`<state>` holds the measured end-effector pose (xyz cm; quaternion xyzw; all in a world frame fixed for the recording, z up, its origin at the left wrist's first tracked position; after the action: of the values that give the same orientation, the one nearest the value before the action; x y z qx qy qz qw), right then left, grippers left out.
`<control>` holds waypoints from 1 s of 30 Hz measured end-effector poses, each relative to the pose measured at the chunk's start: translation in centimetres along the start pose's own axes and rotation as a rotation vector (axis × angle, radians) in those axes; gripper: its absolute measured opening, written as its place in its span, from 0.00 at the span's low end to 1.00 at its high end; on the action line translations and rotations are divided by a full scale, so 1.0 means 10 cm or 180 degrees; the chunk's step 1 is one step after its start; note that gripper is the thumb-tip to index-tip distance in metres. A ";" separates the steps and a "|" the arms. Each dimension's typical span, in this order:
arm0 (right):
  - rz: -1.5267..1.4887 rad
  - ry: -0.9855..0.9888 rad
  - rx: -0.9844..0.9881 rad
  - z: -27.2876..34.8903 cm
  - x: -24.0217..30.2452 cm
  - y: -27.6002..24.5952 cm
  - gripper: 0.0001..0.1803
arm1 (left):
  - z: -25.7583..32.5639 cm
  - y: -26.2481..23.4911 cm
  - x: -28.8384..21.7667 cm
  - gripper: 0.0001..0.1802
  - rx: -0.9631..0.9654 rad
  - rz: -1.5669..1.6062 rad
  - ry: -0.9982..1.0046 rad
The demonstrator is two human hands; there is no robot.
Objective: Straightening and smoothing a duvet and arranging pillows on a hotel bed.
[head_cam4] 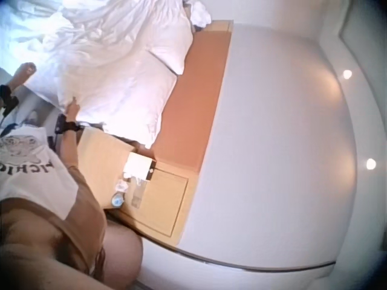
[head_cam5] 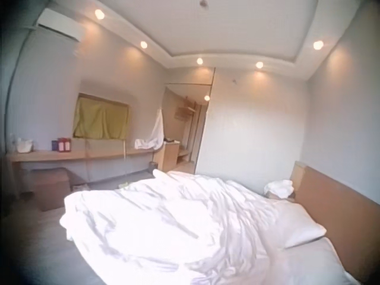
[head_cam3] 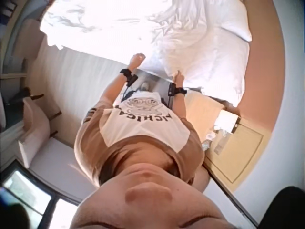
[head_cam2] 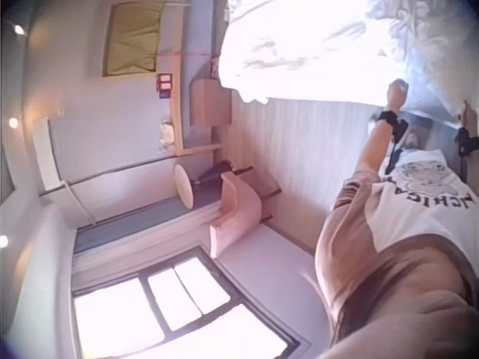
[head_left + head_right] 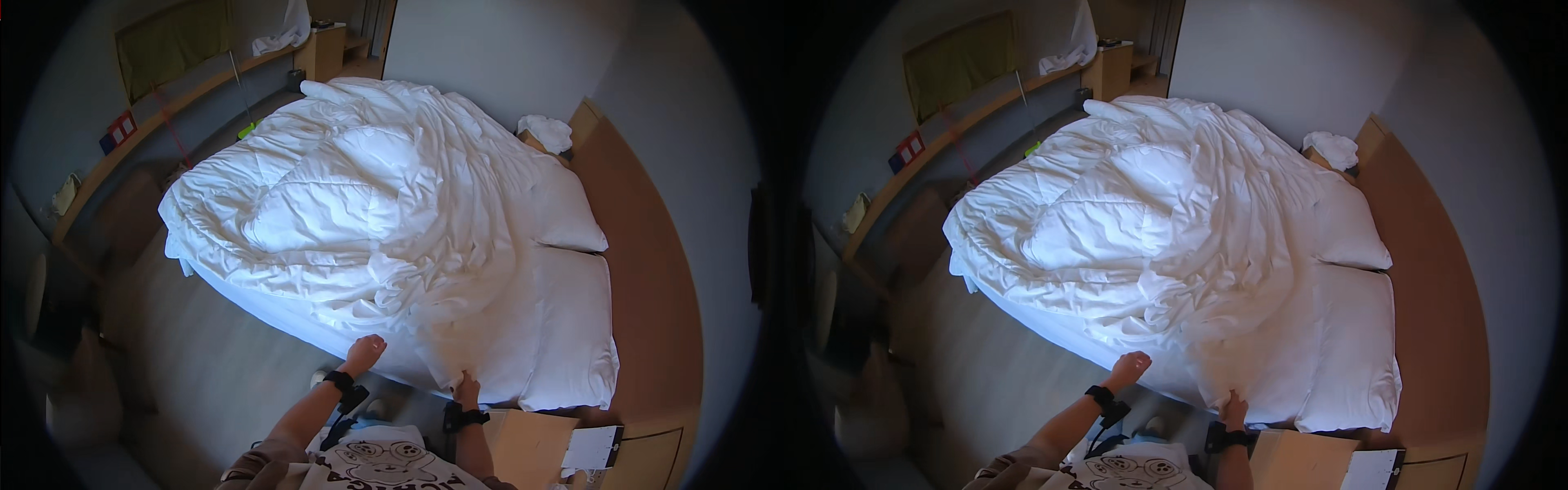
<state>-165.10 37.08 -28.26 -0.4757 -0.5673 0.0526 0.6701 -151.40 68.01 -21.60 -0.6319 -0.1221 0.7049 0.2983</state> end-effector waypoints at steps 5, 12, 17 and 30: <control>-0.1872 0.2546 -0.0415 0.12 -0.24 0.20 0.19 | -0.32 -0.07 0.22 0.18 0.0237 0.0269 0.0082; -0.0415 0.1178 -0.0501 -0.05 -0.39 -0.36 0.17 | -1.13 -0.46 0.36 0.19 -0.0137 0.0094 0.0159; -0.1699 0.2049 -0.0381 -0.18 0.82 -0.33 0.19 | -1.08 -0.47 -0.61 0.12 0.0049 0.0754 0.0598; -0.1087 0.0295 0.0556 -1.28 1.00 -0.73 0.30 | -1.15 0.99 -1.76 0.07 0.0910 -0.0333 0.2164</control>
<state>-154.64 31.84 -14.80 -0.3145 -0.6016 -0.0349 0.7335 -142.58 47.71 -14.63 -0.7747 0.0515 0.4485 0.4427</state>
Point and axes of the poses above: each hand's wrist, its own z-axis away from the middle knuckle, its own y-axis out of the palm, x = y × z, the point moved 7 cm from there along -z, towards the middle knuckle, and after that the axes turned 7 degrees about -x, right-handed, at the moved point
